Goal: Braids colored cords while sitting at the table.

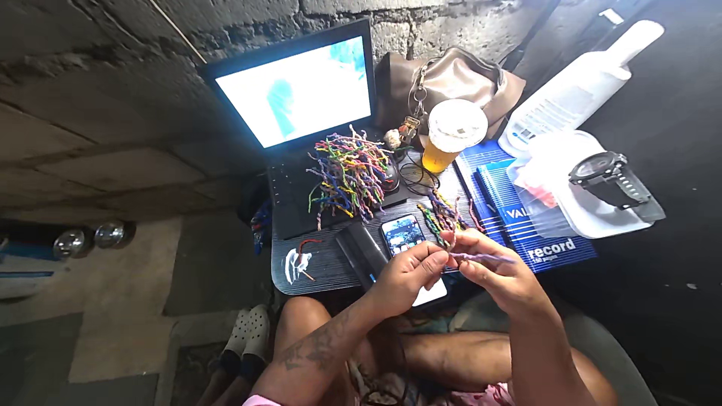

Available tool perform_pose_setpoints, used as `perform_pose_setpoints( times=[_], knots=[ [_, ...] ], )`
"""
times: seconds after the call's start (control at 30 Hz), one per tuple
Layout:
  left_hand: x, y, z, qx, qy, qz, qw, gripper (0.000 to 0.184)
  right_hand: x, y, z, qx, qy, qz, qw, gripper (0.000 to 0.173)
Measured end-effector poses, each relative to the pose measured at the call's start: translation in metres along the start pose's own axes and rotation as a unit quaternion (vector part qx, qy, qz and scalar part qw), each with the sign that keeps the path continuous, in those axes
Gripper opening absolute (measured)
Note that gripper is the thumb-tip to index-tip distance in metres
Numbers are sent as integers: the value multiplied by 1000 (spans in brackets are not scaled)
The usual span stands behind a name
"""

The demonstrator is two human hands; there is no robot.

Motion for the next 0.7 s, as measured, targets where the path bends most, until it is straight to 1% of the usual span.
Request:
perform_pose_setpoints(
  times=[0.07,0.13,0.2,0.27,0.3,0.33,0.37,0.4,0.43,0.47,0.5,0.53,0.57,0.63,0.67,0.7],
  knots=[
    [5,2,-1,54,-20,77,995,23,-3,-2,0,21,5,-4,1000,40],
    [7,5,0,95,-34,120,988,26,-6,-3,-1,32,-7,-12,999,29],
    [10,8,1,127,-42,147,980,23,-6,-3,-2,42,-23,-29,998,18],
    [11,12,1,154,-39,163,974,21,-6,-3,-3,53,-41,-45,997,12],
    [10,13,2,155,-32,156,975,20,-6,-2,-4,53,-52,-52,996,9],
    [8,13,2,140,-18,126,982,18,-6,-2,-4,46,-61,-56,995,7],
    [3,11,2,104,10,60,993,17,-6,-1,-4,29,-70,-60,995,5],
    [-3,7,3,54,54,-31,997,17,-6,0,-4,2,-75,-61,995,3],
    [-9,5,4,-1,106,-125,987,20,-6,1,-4,-32,-75,-59,995,3],
    [-14,3,6,-46,151,-205,966,21,-6,3,-3,-70,-72,-56,993,2],
    [-17,3,7,-80,179,-263,945,21,-7,4,-2,-103,-72,-48,991,3],
    [-17,3,7,-102,187,-296,931,21,-7,5,-2,-129,-75,-37,988,4],
    [-16,3,7,-116,177,-312,926,22,-8,4,-1,-150,-78,-20,985,5],
    [-10,2,5,-121,126,-304,937,25,-9,2,-1,-172,-77,21,982,4],
    [-8,0,4,-120,103,-288,945,25,-8,1,0,-165,-73,44,983,4],
    [-7,-2,3,-117,86,-268,952,25,-6,0,0,-139,-69,69,985,9]
  ],
)
Point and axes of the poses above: each hand's wrist, its own z-axis away from the middle knuckle, its own y-axis out of the palm, x = y × z, the point moved 6 cm from there along -z, towards the middle knuckle, and after that the axes turned 13 degrees about -z, right-handed, at the moved point
